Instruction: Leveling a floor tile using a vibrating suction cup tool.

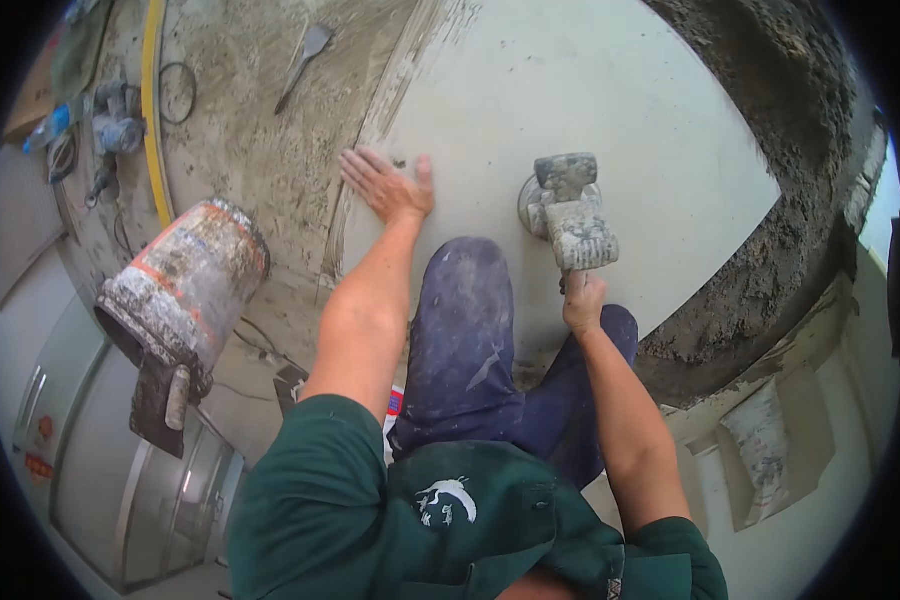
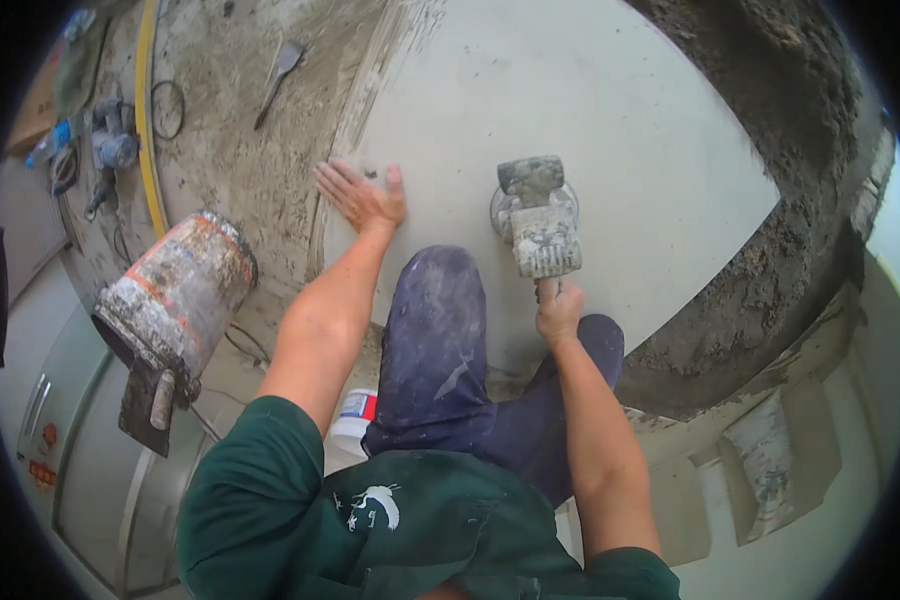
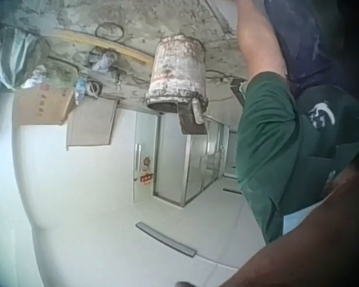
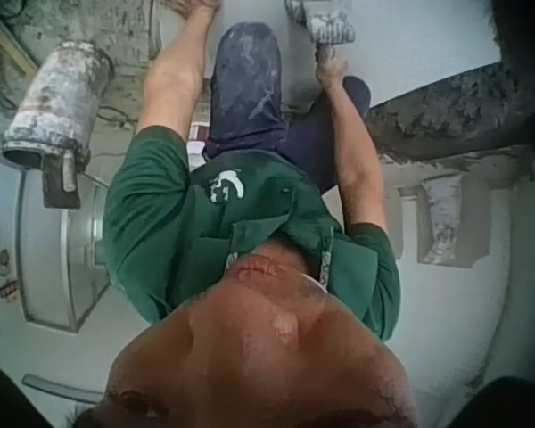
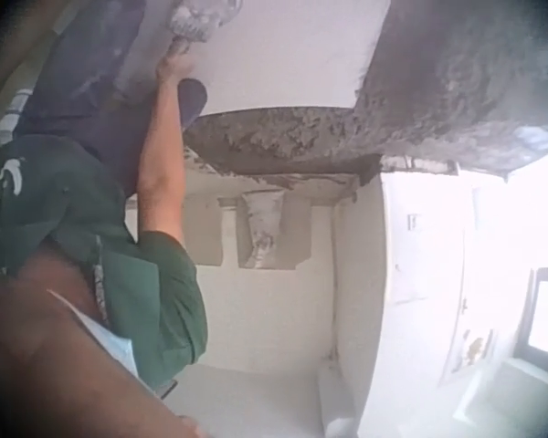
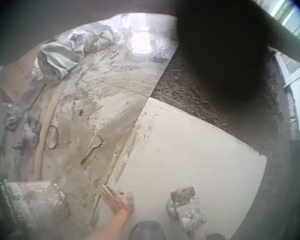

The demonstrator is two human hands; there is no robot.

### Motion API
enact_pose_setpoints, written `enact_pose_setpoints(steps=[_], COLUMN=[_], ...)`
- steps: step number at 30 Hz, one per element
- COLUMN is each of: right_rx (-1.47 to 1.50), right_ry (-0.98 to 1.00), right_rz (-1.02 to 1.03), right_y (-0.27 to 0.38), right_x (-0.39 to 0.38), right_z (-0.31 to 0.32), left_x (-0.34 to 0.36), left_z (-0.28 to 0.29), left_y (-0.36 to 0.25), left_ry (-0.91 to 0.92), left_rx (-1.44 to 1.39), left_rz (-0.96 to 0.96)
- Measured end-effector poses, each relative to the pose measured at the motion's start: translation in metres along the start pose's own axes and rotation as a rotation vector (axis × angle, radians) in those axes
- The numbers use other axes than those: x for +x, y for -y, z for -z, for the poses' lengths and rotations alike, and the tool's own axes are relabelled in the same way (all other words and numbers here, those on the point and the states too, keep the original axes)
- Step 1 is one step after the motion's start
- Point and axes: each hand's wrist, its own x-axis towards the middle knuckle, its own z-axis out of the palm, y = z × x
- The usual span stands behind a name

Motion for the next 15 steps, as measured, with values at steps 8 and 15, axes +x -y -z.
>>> enact_pose_setpoints(steps=[8, 15], right_rx=[-0.194, -0.192], right_ry=[0.000, -0.023], right_rz=[0.315, 0.334], right_y=[-0.016, -0.004], right_x=[0.005, 0.002], right_z=[0.003, 0.000], left_x=[-0.002, 0.000], left_z=[0.006, 0.009], left_y=[0.004, 0.004], left_ry=[0.059, 0.094], left_rx=[0.027, -0.008], left_rz=[0.009, 0.007])
